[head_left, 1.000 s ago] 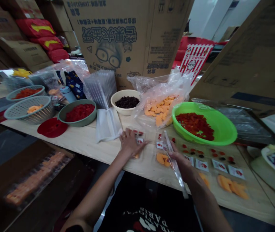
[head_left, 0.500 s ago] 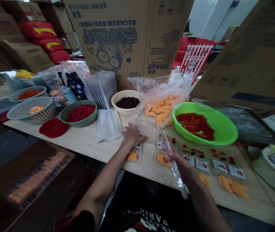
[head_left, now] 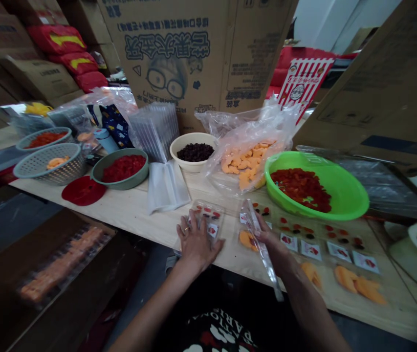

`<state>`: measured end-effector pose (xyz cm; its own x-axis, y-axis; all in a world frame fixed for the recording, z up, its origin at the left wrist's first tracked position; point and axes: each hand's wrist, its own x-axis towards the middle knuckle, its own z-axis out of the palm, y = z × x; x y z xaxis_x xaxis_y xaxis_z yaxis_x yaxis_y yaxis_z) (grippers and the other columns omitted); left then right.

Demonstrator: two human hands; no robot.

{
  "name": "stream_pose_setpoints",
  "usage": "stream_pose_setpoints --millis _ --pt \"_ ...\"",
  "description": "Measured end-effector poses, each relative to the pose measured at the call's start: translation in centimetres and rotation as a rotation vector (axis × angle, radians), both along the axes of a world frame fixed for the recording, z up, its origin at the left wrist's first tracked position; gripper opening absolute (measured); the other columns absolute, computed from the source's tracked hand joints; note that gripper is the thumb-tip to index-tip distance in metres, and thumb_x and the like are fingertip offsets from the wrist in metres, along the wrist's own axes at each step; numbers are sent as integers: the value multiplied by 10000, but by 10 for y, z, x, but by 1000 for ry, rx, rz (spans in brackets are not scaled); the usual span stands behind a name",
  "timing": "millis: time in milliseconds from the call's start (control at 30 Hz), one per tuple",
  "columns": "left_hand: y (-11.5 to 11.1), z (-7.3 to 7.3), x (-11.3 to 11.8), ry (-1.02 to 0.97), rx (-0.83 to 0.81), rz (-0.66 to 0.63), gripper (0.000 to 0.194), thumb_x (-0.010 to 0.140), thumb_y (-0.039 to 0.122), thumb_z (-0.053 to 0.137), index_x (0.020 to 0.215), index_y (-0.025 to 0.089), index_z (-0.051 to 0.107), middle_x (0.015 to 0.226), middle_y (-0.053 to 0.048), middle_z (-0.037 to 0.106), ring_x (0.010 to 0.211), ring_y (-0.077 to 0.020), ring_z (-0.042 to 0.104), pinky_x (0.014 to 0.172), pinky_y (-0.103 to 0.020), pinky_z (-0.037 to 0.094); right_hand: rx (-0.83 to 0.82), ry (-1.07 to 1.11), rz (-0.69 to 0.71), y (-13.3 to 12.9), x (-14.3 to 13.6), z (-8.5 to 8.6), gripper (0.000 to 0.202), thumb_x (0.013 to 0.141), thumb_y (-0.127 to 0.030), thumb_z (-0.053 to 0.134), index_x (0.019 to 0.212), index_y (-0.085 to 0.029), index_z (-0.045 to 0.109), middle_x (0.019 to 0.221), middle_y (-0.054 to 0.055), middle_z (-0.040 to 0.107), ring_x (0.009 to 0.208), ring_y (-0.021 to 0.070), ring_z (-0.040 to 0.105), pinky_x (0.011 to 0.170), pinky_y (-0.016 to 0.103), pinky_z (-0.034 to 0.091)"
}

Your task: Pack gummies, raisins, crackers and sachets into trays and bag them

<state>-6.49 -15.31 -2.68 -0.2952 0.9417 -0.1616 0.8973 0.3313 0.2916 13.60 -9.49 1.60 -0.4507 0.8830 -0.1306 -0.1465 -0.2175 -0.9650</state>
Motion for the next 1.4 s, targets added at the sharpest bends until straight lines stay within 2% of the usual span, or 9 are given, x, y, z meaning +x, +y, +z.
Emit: stream_pose_setpoints --millis 233,367,467,533,667,933,1067,1233,1400 --pt "28 15 -20 -150 169 90 635 798 567 670 1274 155 591 1641 -176 242 1530 -427 75 1216 -578 143 12 24 -71 4 -21 4 772 821 -503 560 1545 -306 377 1583 -14 399 1493 307 283 1207 542 273" --pt "34 41 5 -1162 313 32 486 775 579 734 1033 169 693 1205 -138 675 1149 -297 614 983 -407 492 180 -25 -64 -6 -32 2 718 880 -572 574 1535 -347 385 1643 -48 262 1533 240 165 1258 485 103" --pt "22 47 37 -1901 177 153 466 628 457 904 910 139 711 802 -35 691 686 -122 636 685 -235 527 200 -28 -45 -19 -34 -2 620 945 -627 475 1512 -383 419 1628 -57 303 1533 204 165 1267 447 81" --pt "16 46 51 -2086 131 262 432 548 320 963 846 128 717 713 5 668 570 -62 581 597 -175 494 141 14 -42 -27 -34 -5 597 962 -651 417 1487 -371 465 1551 -31 446 1515 212 234 1265 448 136" --pt "12 46 58 -2133 90 316 388 536 253 970 815 115 740 680 3 679 542 -49 580 565 -151 486 41 26 -69 -34 -29 -8 613 929 -701 436 1374 -312 596 1258 30 681 1392 300 444 1215 493 299" --pt "10 54 64 -2052 138 288 345 577 266 944 821 112 755 645 0 653 548 -61 544 565 -181 440 39 28 -96 -35 -26 -5 663 875 -768 454 1291 -290 650 1041 59 723 1200 344 586 1078 530 454" --pt "7 55 63 -1929 171 211 315 604 302 924 771 109 740 635 10 626 532 -48 502 549 -173 400 128 -7 -97 -29 -24 -4 639 903 -707 466 1385 -307 588 1301 49 658 1371 331 455 1196 537 302" --pt "6 58 61 -2033 93 87 338 724 366 857 934 126 746 826 -41 687 733 -109 611 697 -208 492 304 -102 -114 -15 -15 -4 804 861 -638 587 1559 -321 347 1654 -27 234 1539 255 130 1262 487 70" --pt "10 56 71 -2137 107 189 331 619 286 933 838 129 740 743 1 659 632 -58 564 640 -164 467 203 -22 -78 -24 -10 9 682 924 -687 460 1522 -361 421 1584 -15 397 1519 253 218 1267 485 82"
